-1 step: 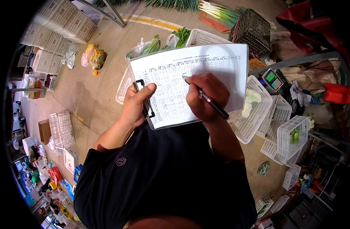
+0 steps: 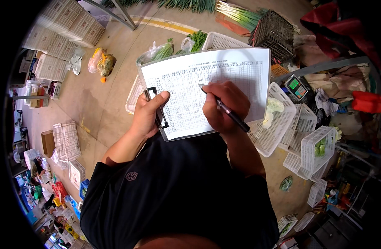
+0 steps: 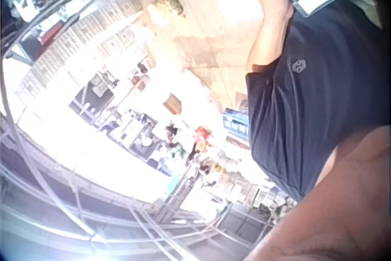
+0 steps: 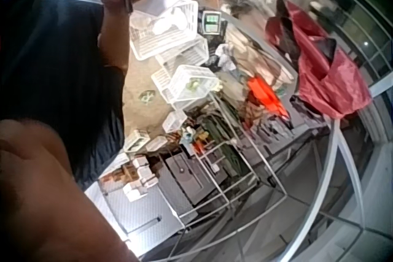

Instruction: The person walks through a produce market, holding a clipboard and pen. They write on the clipboard while moving between crates of vegetables. They pick up bags of vegetables, place them on a digital scale, and record the weight on the clipboard.

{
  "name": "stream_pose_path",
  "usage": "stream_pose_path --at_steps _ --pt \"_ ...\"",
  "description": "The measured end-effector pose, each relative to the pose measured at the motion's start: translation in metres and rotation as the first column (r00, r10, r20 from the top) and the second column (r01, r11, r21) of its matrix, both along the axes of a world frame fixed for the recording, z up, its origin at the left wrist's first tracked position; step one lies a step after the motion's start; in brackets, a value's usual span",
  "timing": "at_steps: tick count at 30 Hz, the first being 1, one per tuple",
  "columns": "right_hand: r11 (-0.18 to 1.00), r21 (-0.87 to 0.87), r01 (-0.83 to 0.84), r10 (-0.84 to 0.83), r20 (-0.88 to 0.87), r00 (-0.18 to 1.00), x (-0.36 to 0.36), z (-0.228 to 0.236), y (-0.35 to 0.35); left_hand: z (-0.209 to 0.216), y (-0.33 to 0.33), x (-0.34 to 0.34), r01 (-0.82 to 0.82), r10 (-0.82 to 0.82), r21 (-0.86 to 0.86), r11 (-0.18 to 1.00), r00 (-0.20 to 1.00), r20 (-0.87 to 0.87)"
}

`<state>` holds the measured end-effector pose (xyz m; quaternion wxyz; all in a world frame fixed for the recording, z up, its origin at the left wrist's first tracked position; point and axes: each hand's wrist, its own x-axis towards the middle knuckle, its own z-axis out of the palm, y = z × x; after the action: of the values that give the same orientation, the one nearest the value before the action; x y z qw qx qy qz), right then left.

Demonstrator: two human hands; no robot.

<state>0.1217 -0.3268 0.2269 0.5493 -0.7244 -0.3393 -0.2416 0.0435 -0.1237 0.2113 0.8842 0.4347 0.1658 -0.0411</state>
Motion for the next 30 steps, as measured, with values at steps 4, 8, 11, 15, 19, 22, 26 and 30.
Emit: stream_pose_path --at_steps 4,8,11,15,19,22,26,30 --pt "1.0 0.019 0.013 -0.014 0.054 0.998 0.005 -0.004 0.001 0.005 -0.002 0.001 -0.004 0.004 -0.008 1.0 1.0 0.024" --pt "1.0 0.015 0.001 -0.002 0.069 0.998 0.008 -0.01 0.001 0.004 -0.001 0.0 -0.001 0.001 -0.019 1.0 1.0 0.006" --pt "1.0 -0.004 0.005 -0.004 0.05 0.999 0.007 -0.011 0.001 0.003 -0.001 -0.001 -0.008 0.008 -0.025 1.0 1.0 -0.005" --pt "1.0 0.0 -0.006 0.006 0.046 0.999 0.007 -0.01 0.004 0.003 -0.001 -0.001 -0.019 0.018 -0.04 0.999 1.0 -0.018" --pt "1.0 0.0 -0.01 0.01 0.038 0.999 0.007 -0.011 0.005 0.001 0.001 -0.002 0.005 -0.006 -0.034 0.999 1.0 -0.024" --pt "1.0 -0.003 -0.013 0.013 0.033 0.999 0.007 -0.011 0.005 0.0 0.0 -0.002 0.005 -0.006 -0.035 0.999 1.0 -0.015" --pt "1.0 -0.006 -0.015 0.015 0.031 0.999 0.007 -0.01 0.005 -0.001 0.001 -0.002 0.007 -0.007 -0.033 0.999 1.0 -0.008" --pt "1.0 -0.007 -0.014 0.014 0.033 0.999 0.007 -0.012 0.005 0.002 -0.001 -0.002 0.002 -0.003 -0.025 1.0 1.0 -0.024"
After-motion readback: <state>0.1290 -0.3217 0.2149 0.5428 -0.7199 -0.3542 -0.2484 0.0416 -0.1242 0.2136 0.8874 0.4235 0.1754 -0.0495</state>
